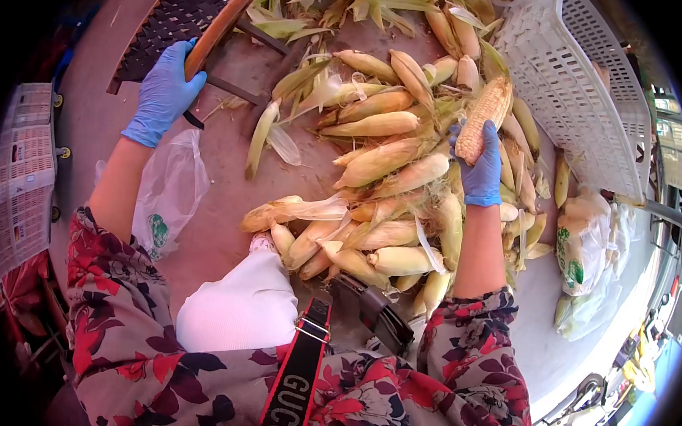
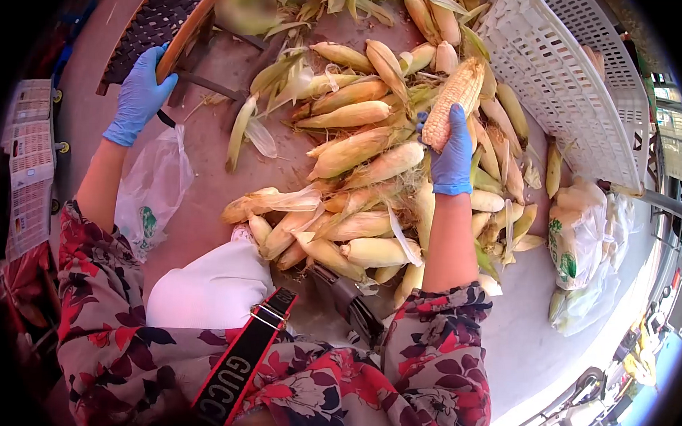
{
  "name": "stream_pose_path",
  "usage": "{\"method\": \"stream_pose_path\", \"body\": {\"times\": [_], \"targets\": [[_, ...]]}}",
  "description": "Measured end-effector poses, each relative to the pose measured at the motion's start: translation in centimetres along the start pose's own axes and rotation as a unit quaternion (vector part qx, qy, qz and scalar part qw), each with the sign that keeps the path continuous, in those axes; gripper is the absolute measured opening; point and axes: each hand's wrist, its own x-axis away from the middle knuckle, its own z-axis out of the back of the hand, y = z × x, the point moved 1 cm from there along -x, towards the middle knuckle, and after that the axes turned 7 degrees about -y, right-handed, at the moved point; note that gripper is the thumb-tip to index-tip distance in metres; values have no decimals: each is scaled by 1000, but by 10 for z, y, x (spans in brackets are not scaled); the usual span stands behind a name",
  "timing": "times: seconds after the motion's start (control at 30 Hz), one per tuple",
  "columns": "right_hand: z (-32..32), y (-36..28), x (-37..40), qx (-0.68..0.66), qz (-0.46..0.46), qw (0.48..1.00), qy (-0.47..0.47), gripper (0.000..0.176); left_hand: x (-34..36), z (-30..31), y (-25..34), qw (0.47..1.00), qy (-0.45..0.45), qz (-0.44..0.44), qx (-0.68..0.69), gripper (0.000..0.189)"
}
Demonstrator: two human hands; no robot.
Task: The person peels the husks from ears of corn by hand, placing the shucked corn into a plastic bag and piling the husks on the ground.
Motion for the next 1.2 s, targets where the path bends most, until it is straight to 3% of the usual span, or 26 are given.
{"method": "stream_pose_path", "body": {"times": [0.1, 0.2, 0.33, 0.5, 0.57, 0.73, 0.8, 0.87, 0.93, 1.0, 1.07, 1.17, 1.2], "targets": [[14, -53, -16, 1, 1, 1000, -13, 52, -17, -18, 2, 999, 28, -34, -22, 51], [27, -115, -32, 100, 27, 994, -16, 51, -11, -22, -2, 999, 35, -42, -2, 50], [53, -190, -30, 206, -60, 976, -31, 51, -6, -17, 9, 999, 18, -26, 14, 54], [48, -215, 21, 207, -68, 975, 31, 52, -9, -14, 19, 999, 17, -9, -31, 59], [50, -219, 64, 169, -93, 980, 55, 50, -8, -14, 21, 998, 34, -15, -46, 59], [31, -232, 197, 139, -135, 963, 189, 53, -12, -7, 29, 996, -26, 29, -84, 72], [35, -235, 267, 92, -186, 955, 213, 54, -14, 8, 30, 990, -117, 44, -63, 80], [21, -244, 332, 39, -209, 922, 323, 55, -23, 50, 53, 952, -273, 91, -107, 85], [2, -262, 397, 34, -242, 883, 402, 55, -29, 120, 90, 946, -294, 90, -103, 83], [-13, -277, 464, 21, -254, 852, 457, 57, -11, 145, 79, 981, -188, 41, -6, 76], [-42, -292, 522, 12, -252, 831, 496, 57, 20, 181, 59, 986, -141, -9, 88, 71], [-75, -293, 595, -65, -270, 804, 526, 55, 89, 225, 10, 964, -200, 4, 175, 66], [-86, -293, 613, -84, -275, 792, 539, 54, 114, 245, -5, 964, -226, 33, 132, 65]]}}
